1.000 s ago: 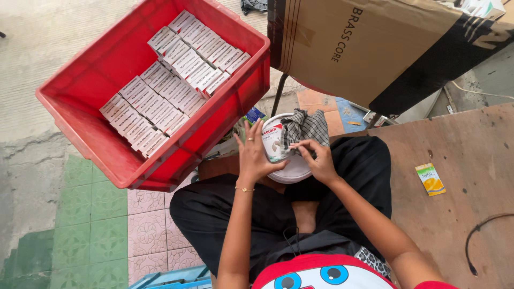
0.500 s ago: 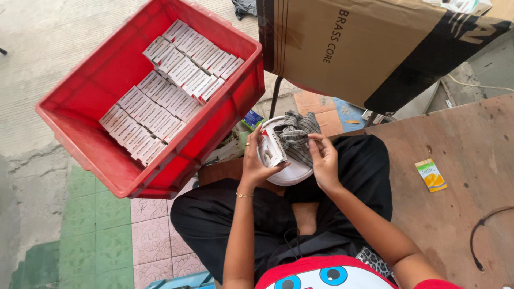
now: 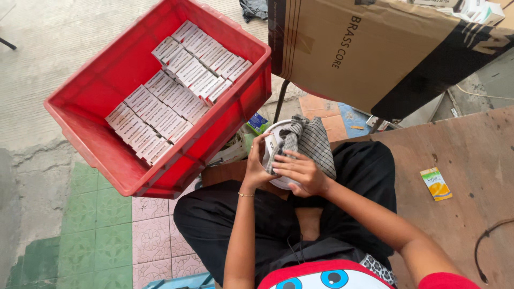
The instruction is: The person sits on the floor and wipes small white boxes with a cloth, then places them into a red crate. The person repeats this process, taking boxes from a cardboard box, wiping them, and stacking them in the crate.
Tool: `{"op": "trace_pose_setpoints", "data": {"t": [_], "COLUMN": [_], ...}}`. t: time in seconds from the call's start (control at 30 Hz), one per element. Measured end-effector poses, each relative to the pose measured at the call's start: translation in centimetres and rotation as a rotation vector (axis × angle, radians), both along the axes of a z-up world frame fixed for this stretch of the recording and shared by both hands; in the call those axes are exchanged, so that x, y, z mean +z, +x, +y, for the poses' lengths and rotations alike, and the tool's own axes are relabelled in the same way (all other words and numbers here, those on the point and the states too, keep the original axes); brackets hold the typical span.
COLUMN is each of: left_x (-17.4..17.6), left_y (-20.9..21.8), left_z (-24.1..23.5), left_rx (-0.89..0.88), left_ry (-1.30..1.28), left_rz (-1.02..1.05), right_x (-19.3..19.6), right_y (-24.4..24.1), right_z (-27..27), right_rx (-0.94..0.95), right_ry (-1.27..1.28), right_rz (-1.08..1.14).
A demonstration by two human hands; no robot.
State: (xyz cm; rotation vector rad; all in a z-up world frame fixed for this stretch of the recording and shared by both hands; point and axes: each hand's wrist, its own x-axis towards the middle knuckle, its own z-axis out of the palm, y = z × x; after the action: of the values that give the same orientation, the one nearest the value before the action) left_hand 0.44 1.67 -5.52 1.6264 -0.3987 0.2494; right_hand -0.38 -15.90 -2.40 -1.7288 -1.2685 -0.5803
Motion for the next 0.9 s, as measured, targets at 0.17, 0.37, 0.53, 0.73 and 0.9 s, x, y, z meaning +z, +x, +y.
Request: {"op": "trace_pose_setpoints", "data": {"t": [0.17,0.37,0.53,0.73,0.9], "left_x": [0.5,0.7,1.5,1.2,0.5], "left_y": [0.2,0.3,0.0,0.1,0.2], "left_z": [-0.1,-0.2,-0.3,-0.3,-0.4], "left_rx": [-0.013,-0.018,0.043,0.026,0.05], "left_ry": [0.001,-0.01,0.095,0.049,0.098], "left_rz": [0.023,0.031,-0.032,0.003,0.025], "right_x": [0.0,-0.1,-0.2,-1.2,-1.8], "right_y": [3.0,2.5,4.7,4.1,5.1], "right_z": [0.0,0.6,0.7,1.0,1.2], "right_rx": [-0.136,-0.037,-0.227,-0.062,-0.24], "right_ry": [-0.088,-0.041,-0.107,-0.014,0.015], "right_rz": [-0.025,-0.134,-0.108,-0.253,-0.128]}}
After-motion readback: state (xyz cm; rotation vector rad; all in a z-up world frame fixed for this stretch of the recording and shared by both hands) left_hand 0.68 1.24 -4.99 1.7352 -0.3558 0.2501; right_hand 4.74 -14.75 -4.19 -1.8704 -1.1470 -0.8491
